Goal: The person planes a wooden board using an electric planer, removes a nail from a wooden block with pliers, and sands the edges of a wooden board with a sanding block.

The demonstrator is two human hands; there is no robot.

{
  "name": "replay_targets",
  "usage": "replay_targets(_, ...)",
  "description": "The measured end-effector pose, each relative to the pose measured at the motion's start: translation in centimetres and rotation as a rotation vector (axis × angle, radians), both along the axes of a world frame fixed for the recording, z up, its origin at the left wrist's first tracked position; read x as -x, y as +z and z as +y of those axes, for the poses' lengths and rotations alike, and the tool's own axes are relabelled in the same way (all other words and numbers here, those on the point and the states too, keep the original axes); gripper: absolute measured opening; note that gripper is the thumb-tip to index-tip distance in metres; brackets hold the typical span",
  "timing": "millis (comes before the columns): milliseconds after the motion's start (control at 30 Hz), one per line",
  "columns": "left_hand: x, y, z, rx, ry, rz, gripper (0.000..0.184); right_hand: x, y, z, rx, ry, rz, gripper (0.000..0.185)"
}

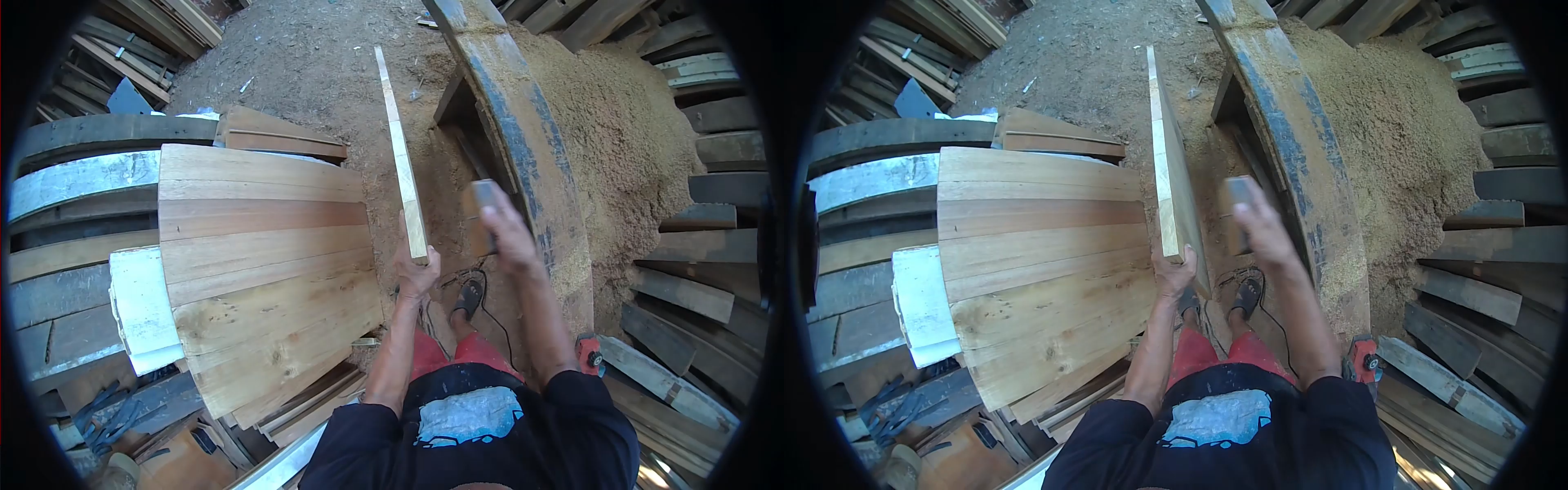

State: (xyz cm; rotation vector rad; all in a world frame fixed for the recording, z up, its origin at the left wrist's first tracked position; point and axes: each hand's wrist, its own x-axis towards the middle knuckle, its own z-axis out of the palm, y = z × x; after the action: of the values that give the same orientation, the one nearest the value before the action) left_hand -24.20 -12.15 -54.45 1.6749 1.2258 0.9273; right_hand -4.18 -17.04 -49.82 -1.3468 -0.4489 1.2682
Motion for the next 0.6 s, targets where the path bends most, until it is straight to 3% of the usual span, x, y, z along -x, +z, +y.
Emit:
replay_targets(100, 0.0, 0.4, 1.3, -0.029, -0.124, -0.032, 0.081, 5.6, 2.1, 3.2, -0.132, 0.131, 0.138, 0.072)
replay_targets(133, 0.1, 0.6, 1.6, -0.013, -0.184, -0.041, 0.094, 6.7, 2.8, 3.6, -0.135, 0.171, 0.051, 0.075)
replay_targets(233, 0.8, 2.0, 2.7, 0.022, -0.32, -0.092, 0.106, 8.3, 2.1, 3.2, -0.073, 0.186, -0.212, 0.073)
replay_targets(433, 1.6, -5.3, 0.9, 0.072, -0.472, -0.001, 0.111, 6.8, -0.7, 6.0, -0.011, 0.153, -0.441, 0.067)
replay_targets(467, 1.9, -4.5, -0.1, 0.114, -0.452, -0.105, 0.112, 5.7, -2.2, 7.6, 0.01, 0.166, -0.462, 0.066)
replay_targets(533, 3.0, -4.8, -1.3, -0.122, -0.46, 0.077, 0.116, 5.1, -3.7, 9.4, 0.025, 0.196, -0.458, 0.066)
replay_targets(600, 3.6, -5.3, -2.5, -0.098, -0.434, 0.012, 0.118, 4.7, -4.2, 9.7, 0.028, 0.224, -0.423, 0.066)
